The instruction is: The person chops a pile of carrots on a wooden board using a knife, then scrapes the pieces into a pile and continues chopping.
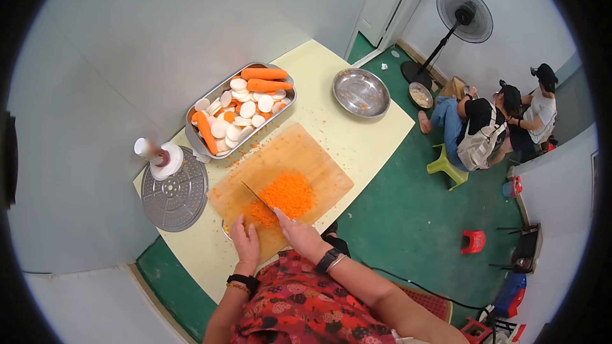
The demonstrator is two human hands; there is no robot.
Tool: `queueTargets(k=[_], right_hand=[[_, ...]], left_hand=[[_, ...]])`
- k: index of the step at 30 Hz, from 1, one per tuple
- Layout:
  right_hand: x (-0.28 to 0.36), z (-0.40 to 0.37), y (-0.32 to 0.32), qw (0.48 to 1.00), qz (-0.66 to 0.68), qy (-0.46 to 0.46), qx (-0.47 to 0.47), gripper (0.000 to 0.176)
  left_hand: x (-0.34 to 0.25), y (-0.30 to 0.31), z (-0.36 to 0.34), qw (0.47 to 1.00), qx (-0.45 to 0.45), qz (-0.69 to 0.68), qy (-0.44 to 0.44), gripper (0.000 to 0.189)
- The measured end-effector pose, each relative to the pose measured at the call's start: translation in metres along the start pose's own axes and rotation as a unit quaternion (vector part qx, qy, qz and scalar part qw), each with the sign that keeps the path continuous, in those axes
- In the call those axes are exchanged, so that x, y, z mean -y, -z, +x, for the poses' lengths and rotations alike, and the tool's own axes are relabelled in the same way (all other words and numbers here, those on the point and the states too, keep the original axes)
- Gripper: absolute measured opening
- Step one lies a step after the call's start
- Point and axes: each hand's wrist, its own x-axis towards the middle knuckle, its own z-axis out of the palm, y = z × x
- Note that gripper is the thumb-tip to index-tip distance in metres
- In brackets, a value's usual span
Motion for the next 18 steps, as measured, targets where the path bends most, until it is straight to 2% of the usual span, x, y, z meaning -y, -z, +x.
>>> queueTargets(k=[1, 3, 7, 9, 12, 15, 18], right_hand=[[0.002, -0.001, 0.000, 1.000, 0.007, 0.010, -0.011, 0.058], [0.005, -0.004, -0.002, 0.999, 0.019, 0.032, -0.033, 0.057], [0.004, 0.000, -0.012, 1.000, 0.011, 0.015, 0.012, 0.057], [0.010, -0.003, -0.007, 1.000, 0.017, -0.005, 0.014, 0.055], [0.015, -0.008, -0.006, 0.999, 0.018, 0.032, -0.010, 0.056], [0.016, -0.006, -0.011, 0.999, 0.040, -0.002, 0.026, 0.055], [0.014, -0.005, -0.015, 0.999, 0.030, 0.017, 0.012, 0.055]], left_hand=[[0.000, 0.002, 0.001, 0.998, 0.027, 0.043, -0.025, 0.058], [-0.011, 0.010, 0.000, 0.991, 0.094, 0.098, 0.018, 0.084], [-0.049, 0.036, 0.014, 0.939, 0.271, 0.185, 0.106, 0.127], [-0.040, 0.034, 0.011, 0.939, 0.278, 0.175, 0.102, 0.129], [-0.032, 0.028, 0.011, 0.941, 0.283, 0.163, 0.092, 0.132], [-0.028, 0.028, 0.010, 0.941, 0.286, 0.159, 0.091, 0.132], [-0.028, 0.031, 0.009, 0.943, 0.283, 0.155, 0.086, 0.132]])
